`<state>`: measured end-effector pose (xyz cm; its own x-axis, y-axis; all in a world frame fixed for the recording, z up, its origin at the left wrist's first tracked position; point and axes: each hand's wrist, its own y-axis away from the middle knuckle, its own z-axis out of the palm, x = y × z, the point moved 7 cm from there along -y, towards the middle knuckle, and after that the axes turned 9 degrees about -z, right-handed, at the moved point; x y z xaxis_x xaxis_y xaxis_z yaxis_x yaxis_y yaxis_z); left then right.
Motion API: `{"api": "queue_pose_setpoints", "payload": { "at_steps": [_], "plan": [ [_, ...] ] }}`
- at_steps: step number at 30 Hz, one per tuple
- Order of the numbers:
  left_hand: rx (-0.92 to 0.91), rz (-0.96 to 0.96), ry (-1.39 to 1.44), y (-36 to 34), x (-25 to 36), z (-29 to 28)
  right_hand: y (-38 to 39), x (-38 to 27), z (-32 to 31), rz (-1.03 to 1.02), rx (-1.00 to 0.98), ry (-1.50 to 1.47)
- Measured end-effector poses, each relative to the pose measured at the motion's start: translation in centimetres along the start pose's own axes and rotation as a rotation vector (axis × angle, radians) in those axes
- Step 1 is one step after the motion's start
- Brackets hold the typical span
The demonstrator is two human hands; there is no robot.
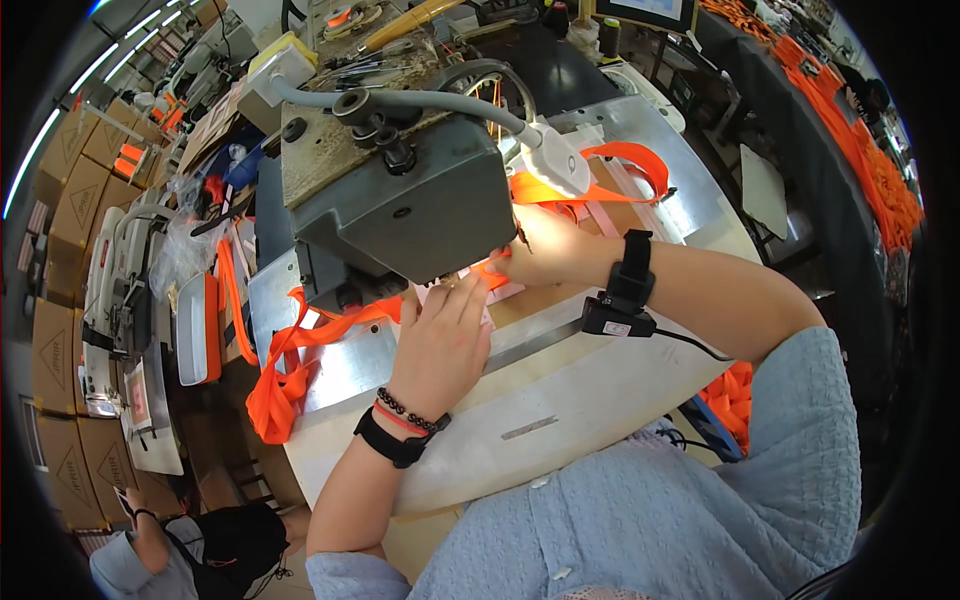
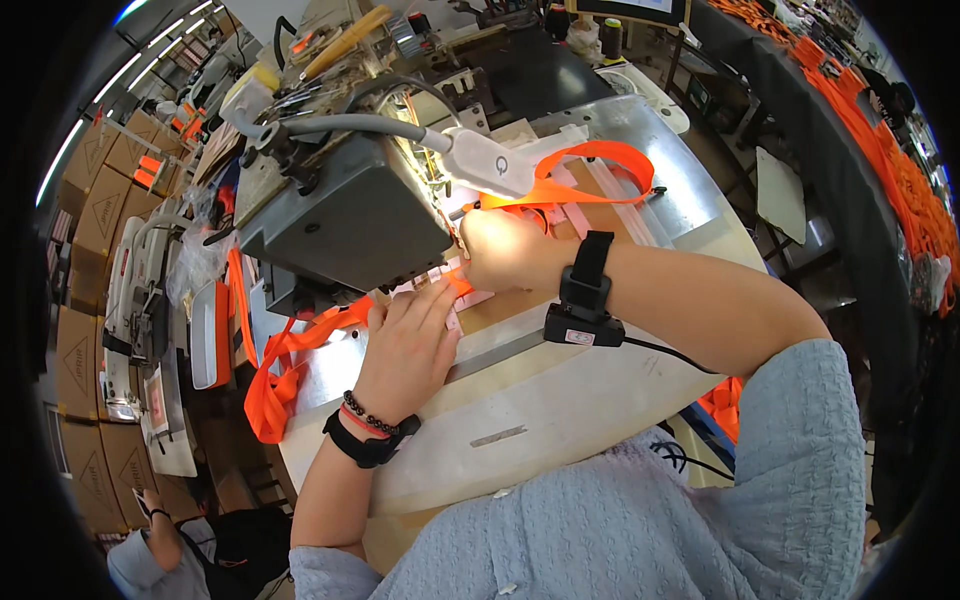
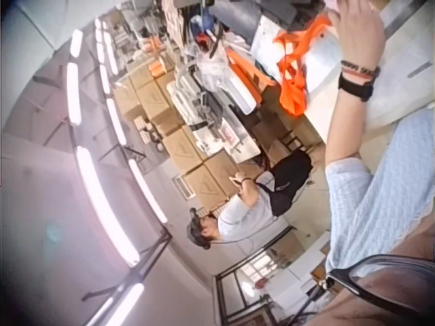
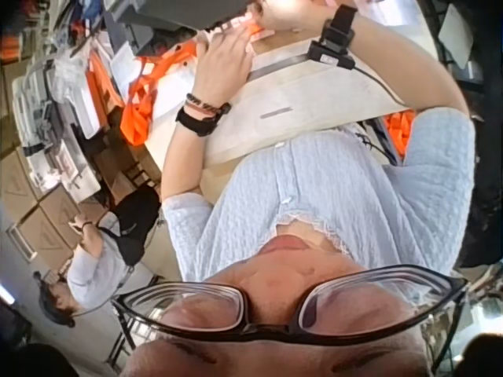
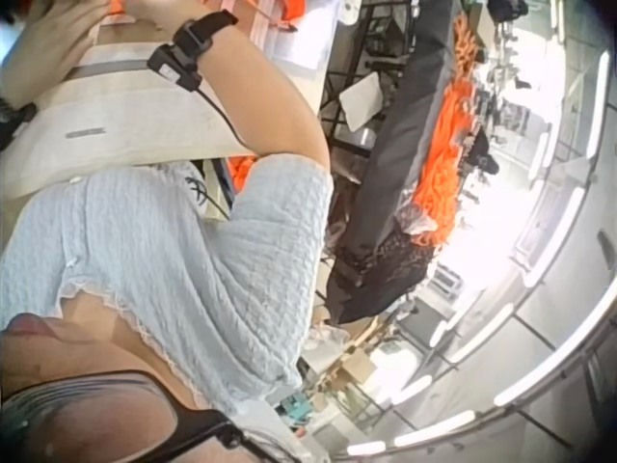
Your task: Using an industrial pattern sewing machine to attach or sew orange webbing straps.
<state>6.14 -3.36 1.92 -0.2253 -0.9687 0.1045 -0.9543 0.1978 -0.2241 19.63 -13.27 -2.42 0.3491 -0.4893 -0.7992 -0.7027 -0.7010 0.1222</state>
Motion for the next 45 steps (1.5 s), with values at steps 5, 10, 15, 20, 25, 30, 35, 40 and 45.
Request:
{"api": "queue_pose_setpoints", "payload": {
  "at_steps": [5,10,15,20,25,30,35,40,45],
  "plan": [
    [-0.027,-0.005,-0.033,0.0,0.0,0.3,-0.3,0.1,0.0,-0.090,0.033,0.065],
    [-0.054,-0.005,-0.072,0.2,0.0,0.5,-0.7,0.1,0.3,-0.116,-0.017,0.173],
    [-0.031,-0.022,-0.052,0.1,0.0,0.3,-0.7,-0.3,0.3,-0.179,0.026,0.231],
    [-0.040,-0.027,0.021,-0.6,-0.1,-0.1,1.0,-0.9,0.6,-0.445,0.152,0.472],
    [-0.061,-0.038,0.034,-0.8,-0.1,-0.2,5.0,-6.0,-0.4,-0.896,0.395,0.920],
    [-0.087,-0.054,0.006,-0.5,0.1,0.0,5.8,-5.7,-1.0,-0.943,0.066,0.950],
    [-0.111,-0.055,0.005,-0.5,0.1,0.1,6.5,-4.5,0.7,-1.056,0.068,1.050],
    [-0.142,-0.060,0.024,0.1,-0.5,0.0,6.2,-4.5,0.9,-0.996,0.040,1.005],
    [-0.170,-0.075,0.009,1.1,-0.9,-0.8,6.3,-4.3,0.8,-1.002,0.053,0.867]
  ]
}}
